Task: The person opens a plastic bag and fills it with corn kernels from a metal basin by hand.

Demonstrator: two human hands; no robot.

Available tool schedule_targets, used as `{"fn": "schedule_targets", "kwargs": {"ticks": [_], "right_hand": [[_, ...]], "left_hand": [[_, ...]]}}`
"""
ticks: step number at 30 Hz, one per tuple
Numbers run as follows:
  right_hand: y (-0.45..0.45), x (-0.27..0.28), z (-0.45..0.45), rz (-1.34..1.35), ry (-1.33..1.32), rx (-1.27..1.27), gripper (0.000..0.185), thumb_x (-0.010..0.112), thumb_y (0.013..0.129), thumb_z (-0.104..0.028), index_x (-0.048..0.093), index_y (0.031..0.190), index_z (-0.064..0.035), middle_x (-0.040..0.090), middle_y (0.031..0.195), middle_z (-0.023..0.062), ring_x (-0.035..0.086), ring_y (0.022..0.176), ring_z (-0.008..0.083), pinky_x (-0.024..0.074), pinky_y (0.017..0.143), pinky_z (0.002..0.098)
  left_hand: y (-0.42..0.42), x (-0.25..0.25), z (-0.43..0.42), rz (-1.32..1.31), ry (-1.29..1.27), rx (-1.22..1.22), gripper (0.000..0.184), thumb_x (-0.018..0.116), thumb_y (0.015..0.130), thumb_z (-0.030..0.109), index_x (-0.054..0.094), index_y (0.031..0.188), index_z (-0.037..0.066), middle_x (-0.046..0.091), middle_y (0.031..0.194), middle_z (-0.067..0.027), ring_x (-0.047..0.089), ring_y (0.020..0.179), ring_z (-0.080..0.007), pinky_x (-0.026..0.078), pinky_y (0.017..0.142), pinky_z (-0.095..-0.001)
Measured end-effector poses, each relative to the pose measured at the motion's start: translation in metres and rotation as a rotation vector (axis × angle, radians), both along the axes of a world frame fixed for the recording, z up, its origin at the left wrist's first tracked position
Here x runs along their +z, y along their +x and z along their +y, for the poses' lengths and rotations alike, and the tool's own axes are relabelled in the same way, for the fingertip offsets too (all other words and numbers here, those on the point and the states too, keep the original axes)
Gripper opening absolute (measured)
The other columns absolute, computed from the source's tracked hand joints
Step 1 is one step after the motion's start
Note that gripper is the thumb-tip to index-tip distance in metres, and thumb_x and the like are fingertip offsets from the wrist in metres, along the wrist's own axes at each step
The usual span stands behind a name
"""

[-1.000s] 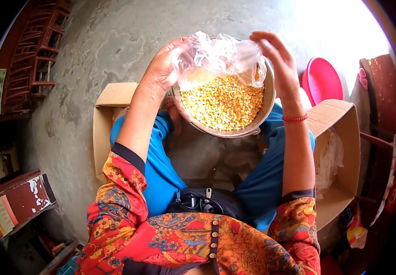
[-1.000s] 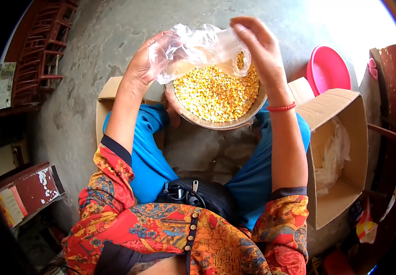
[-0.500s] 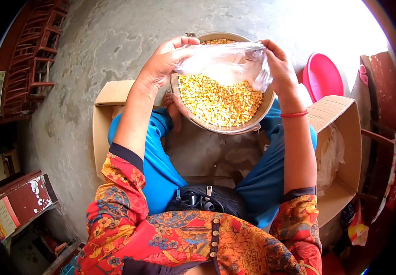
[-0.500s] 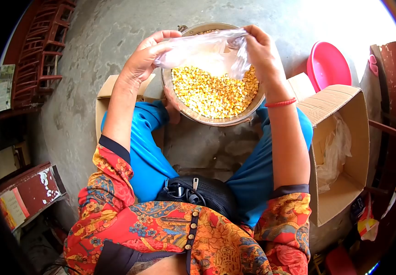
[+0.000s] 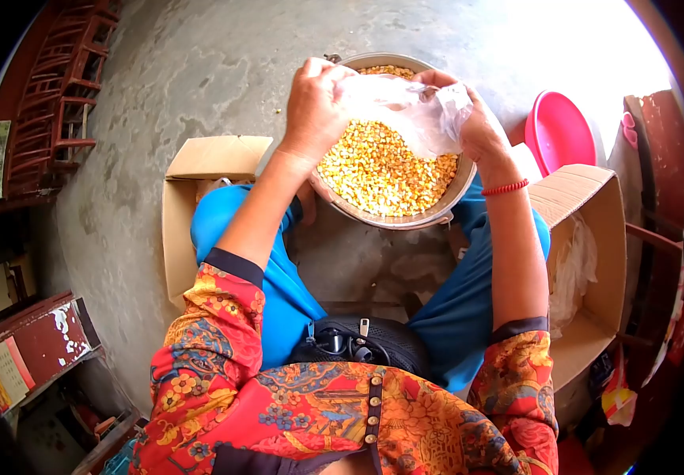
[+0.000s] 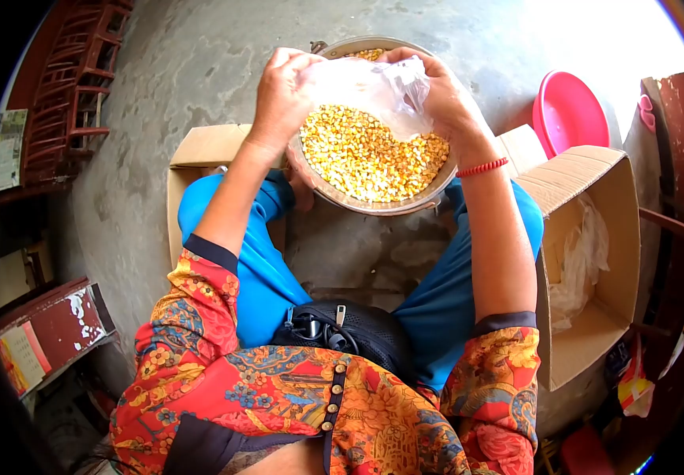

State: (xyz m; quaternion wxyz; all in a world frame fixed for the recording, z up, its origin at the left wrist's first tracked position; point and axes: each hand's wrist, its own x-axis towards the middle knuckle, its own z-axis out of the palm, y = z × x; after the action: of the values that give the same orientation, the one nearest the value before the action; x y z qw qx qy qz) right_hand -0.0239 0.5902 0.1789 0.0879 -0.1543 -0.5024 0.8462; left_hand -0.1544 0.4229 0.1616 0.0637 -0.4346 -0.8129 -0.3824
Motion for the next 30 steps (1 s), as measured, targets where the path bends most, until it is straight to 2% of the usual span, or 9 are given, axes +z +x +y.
{"fn": "schedule_targets", "kwargs": {"ticks": [1,4,9,11,12,15,17,25,30], "right_hand": [[0.001,-0.008,0.004,-0.001,0.0,-0.002,0.02,0.048,0.081,0.004,0.061,0.095,-0.0013,0.062,0.091,0.0046,0.059,0.073,0.0115,0.0491,0.066,0.0231],[0.004,-0.009,0.003,-0.204,1.364,-0.102,0.02,0.054,0.081,0.002,0.061,0.1,-0.0023,0.063,0.094,0.0057,0.059,0.077,0.0119,0.0482,0.071,0.0242],[0.009,0.031,-0.023,0.23,0.543,0.224,0.016,0.057,0.082,-0.003,0.059,0.098,-0.0015,0.062,0.089,0.0057,0.059,0.084,0.0112,0.0479,0.075,0.0242],[0.011,0.019,-0.04,0.18,0.892,0.359,0.016,0.061,0.08,-0.009,0.06,0.093,-0.0004,0.062,0.091,0.0117,0.061,0.084,0.0193,0.0491,0.075,0.0292],[0.012,0.001,-0.036,0.183,1.426,0.322,0.026,0.062,0.076,-0.015,0.058,0.097,-0.0008,0.061,0.093,0.0176,0.06,0.084,0.0301,0.0485,0.074,0.0367],[0.015,-0.037,-0.038,0.04,1.498,0.003,0.028,0.061,0.075,-0.015,0.05,0.097,-0.0024,0.06,0.086,0.0165,0.058,0.081,0.0351,0.0463,0.069,0.042],[0.017,-0.03,-0.037,-0.167,1.345,0.172,0.022,0.061,0.074,-0.013,0.048,0.089,-0.0035,0.06,0.085,0.0149,0.058,0.08,0.0346,0.0461,0.067,0.0413],[-0.006,-0.025,-0.039,0.302,1.616,-0.34,0.025,0.059,0.074,-0.007,0.047,0.096,-0.0079,0.054,0.072,0.0106,0.056,0.07,0.0325,0.0461,0.061,0.0372],[0.009,-0.045,-0.048,-0.076,1.716,0.423,0.011,0.054,0.075,-0.004,0.06,0.084,-0.0053,0.058,0.076,0.0157,0.058,0.068,0.0306,0.0455,0.063,0.0402]], "left_hand": [[-0.003,0.002,-0.003,-0.098,-0.01,0.041,0.019,0.059,0.074,0.008,0.064,0.092,0.006,0.055,0.087,-0.0108,0.056,0.085,-0.0258,0.045,0.079,-0.0311],[-0.001,-0.005,-0.005,-0.149,-0.11,0.041,0.02,0.059,0.077,0.014,0.064,0.092,0.002,0.06,0.085,-0.0121,0.06,0.078,-0.0268,0.048,0.072,-0.0323],[0.006,-0.015,0.001,-0.463,-0.17,-0.032,0.021,0.056,0.077,0.023,0.064,0.085,0.005,0.062,0.077,-0.0191,0.06,0.072,-0.034,0.047,0.066,-0.0395],[-0.005,-0.03,0.0,-0.639,-0.056,-0.127,0.019,0.052,0.08,0.016,0.064,0.088,0.003,0.063,0.072,-0.0109,0.062,0.068,-0.0182,0.048,0.062,-0.0319],[-0.005,-0.028,0.0,-0.855,0.093,-0.147,0.019,0.052,0.082,0.015,0.063,0.091,0.003,0.064,0.077,-0.0083,0.062,0.07,-0.0161,0.048,0.062,-0.0305],[0.001,0.008,0.0,-1.214,0.158,0.006,0.02,0.053,0.087,0.013,0.059,0.104,0.005,0.063,0.091,-0.0044,0.061,0.078,-0.0121,0.052,0.07,-0.0292],[-0.008,0.008,-0.003,-1.436,0.304,0.007,0.017,0.054,0.087,0.015,0.06,0.1,0.006,0.064,0.091,-0.0032,0.062,0.079,-0.0128,0.052,0.069,-0.0278],[-0.004,0.003,-0.006,-1.282,0.178,-0.158,0.016,0.053,0.088,0.016,0.06,0.1,0.009,0.064,0.093,-0.0041,0.061,0.082,-0.0126,0.051,0.071,-0.0262],[-0.013,0.006,-0.009,-1.431,0.376,-0.104,0.019,0.048,0.09,0.014,0.058,0.102,0.004,0.064,0.093,-0.0099,0.062,0.081,-0.0159,0.053,0.073,-0.0305]]}}
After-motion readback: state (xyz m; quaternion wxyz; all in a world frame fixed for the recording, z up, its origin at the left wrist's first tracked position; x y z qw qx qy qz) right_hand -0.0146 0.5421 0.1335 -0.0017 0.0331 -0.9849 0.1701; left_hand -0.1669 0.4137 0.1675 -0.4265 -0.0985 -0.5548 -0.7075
